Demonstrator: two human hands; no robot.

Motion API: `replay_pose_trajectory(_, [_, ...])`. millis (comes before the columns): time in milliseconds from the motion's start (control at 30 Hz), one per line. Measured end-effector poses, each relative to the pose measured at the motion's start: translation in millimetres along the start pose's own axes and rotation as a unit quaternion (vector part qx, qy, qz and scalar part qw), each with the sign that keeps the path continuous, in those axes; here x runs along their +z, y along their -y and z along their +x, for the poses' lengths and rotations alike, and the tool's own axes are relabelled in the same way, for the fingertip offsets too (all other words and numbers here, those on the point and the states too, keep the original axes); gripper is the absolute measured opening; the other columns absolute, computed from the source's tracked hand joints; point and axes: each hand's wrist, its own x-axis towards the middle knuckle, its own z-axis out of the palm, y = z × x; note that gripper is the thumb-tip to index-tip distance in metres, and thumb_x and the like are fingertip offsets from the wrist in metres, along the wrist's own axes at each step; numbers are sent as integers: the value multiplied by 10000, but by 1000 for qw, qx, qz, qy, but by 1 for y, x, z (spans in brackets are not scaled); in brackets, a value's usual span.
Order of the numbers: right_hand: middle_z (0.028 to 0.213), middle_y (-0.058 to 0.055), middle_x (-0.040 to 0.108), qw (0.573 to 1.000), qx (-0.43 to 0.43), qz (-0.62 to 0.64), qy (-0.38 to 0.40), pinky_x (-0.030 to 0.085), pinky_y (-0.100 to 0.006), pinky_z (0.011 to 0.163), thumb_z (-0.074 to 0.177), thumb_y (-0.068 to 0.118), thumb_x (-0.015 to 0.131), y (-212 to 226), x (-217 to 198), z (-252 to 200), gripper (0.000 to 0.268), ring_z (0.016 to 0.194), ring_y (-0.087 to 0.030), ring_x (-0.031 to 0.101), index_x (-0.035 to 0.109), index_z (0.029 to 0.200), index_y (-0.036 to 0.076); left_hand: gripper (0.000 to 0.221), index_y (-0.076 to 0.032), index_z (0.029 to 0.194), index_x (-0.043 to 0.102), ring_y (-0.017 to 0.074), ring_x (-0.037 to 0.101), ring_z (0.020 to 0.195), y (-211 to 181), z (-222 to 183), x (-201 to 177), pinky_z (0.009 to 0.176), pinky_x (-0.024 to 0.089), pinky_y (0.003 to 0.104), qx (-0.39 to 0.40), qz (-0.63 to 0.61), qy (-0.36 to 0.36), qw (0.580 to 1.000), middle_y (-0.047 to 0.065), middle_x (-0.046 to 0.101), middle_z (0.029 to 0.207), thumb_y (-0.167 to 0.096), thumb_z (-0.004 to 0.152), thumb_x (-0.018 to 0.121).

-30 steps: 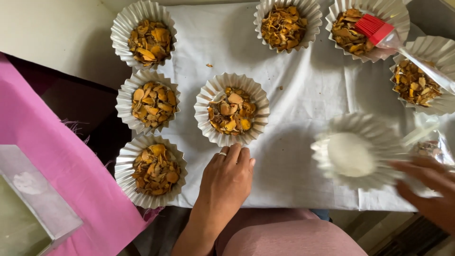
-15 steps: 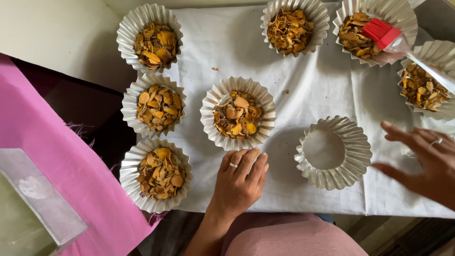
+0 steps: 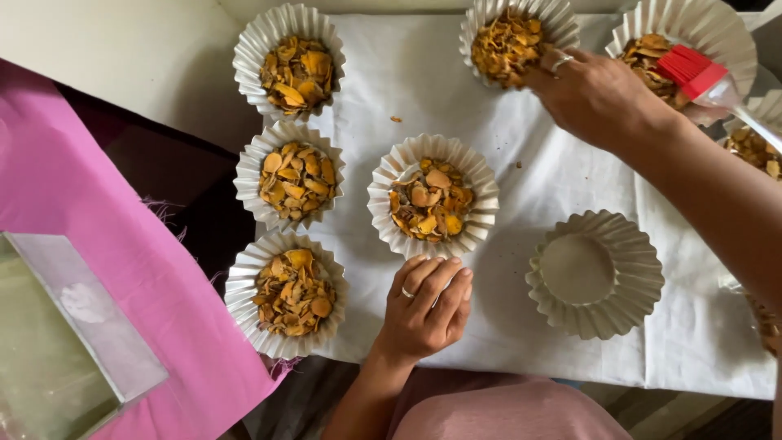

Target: Arranging dried tea leaves into paper liners, applying liquid with a brush, and pressing them down.

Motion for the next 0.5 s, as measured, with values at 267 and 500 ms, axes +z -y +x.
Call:
replay_pose_trajectory(267, [1185, -115, 731, 989, -86, -48, -111, 714, -345, 648, 1009, 97, 651, 51, 5, 44, 229, 1023, -252, 758, 660, 1228, 31, 180, -36, 1117, 693, 256, 687, 970, -12, 11, -41, 936, 563, 433, -51, -5, 12, 999, 126, 714, 1103, -130, 996, 599])
replay_pose_trajectory(500, [1098, -131, 699, 979, -110, -71, -156, 676, -363, 531, 1041, 81, 559, 67, 12, 64, 245, 914, -264, 751, 587, 1257, -30, 155, -36, 1034, 708, 237, 690, 930, -9, 11, -67, 936, 536, 412, -92, 45, -24, 994, 112, 729, 1038, -129, 990, 592])
